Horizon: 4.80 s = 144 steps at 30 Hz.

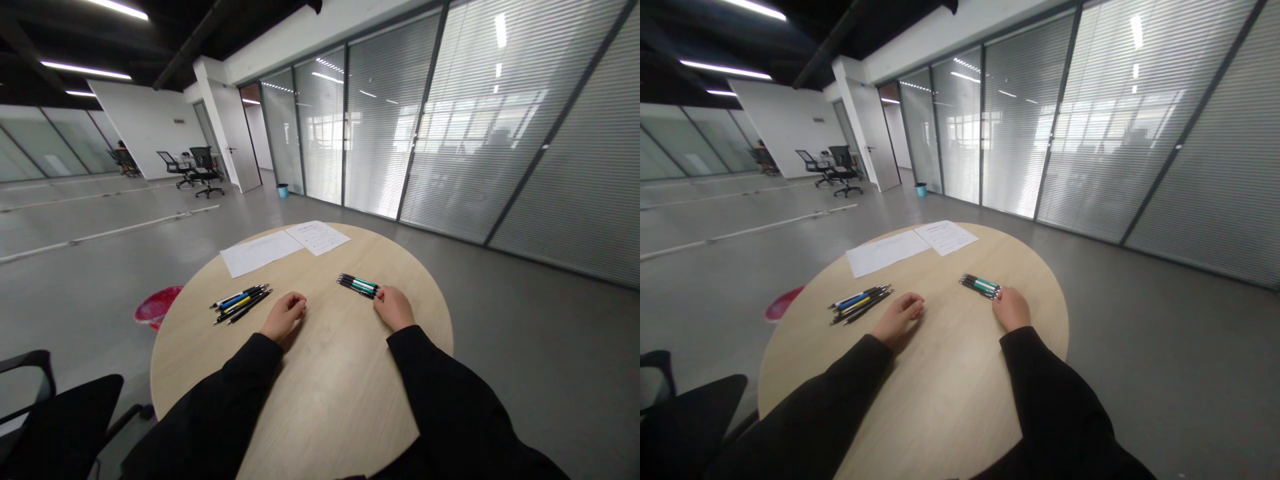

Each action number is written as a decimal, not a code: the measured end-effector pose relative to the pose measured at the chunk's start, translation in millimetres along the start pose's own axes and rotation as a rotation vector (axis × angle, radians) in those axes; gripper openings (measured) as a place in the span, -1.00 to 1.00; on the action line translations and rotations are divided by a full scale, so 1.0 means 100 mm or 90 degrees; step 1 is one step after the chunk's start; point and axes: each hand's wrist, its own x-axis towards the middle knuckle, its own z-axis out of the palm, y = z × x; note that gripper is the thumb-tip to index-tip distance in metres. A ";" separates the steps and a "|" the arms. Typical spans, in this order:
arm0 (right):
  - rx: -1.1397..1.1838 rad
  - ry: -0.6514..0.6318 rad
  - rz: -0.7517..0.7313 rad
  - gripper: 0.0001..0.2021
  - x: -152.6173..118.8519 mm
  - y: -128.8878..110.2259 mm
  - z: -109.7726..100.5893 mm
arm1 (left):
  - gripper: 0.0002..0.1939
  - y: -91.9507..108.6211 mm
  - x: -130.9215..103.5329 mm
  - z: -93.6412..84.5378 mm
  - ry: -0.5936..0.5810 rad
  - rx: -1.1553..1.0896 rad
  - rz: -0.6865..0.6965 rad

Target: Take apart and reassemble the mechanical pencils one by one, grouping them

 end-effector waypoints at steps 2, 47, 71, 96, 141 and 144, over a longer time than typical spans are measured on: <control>0.000 0.002 -0.001 -0.91 -0.01 0.00 0.00 | -0.70 -0.01 -0.01 0.00 -0.004 0.017 0.005; 0.070 0.122 -0.035 -0.87 -0.09 -0.17 -0.02 | -0.76 0.06 0.00 -0.71 0.163 0.936 -0.019; 0.179 0.082 -0.152 -0.89 -0.20 -0.45 0.02 | -0.79 0.08 0.08 -0.60 0.134 0.645 0.365; 0.542 -0.125 -0.211 -0.87 -0.47 -1.23 0.14 | -0.79 0.38 -0.19 0.03 -0.005 -0.004 0.178; 0.707 -0.019 -0.030 -0.80 -0.10 -0.76 0.34 | -0.67 0.13 -0.07 -0.14 0.053 -0.071 0.051; 0.706 -0.011 -0.028 -0.80 -0.10 -0.76 0.34 | -0.66 0.14 -0.07 -0.13 0.055 -0.074 0.053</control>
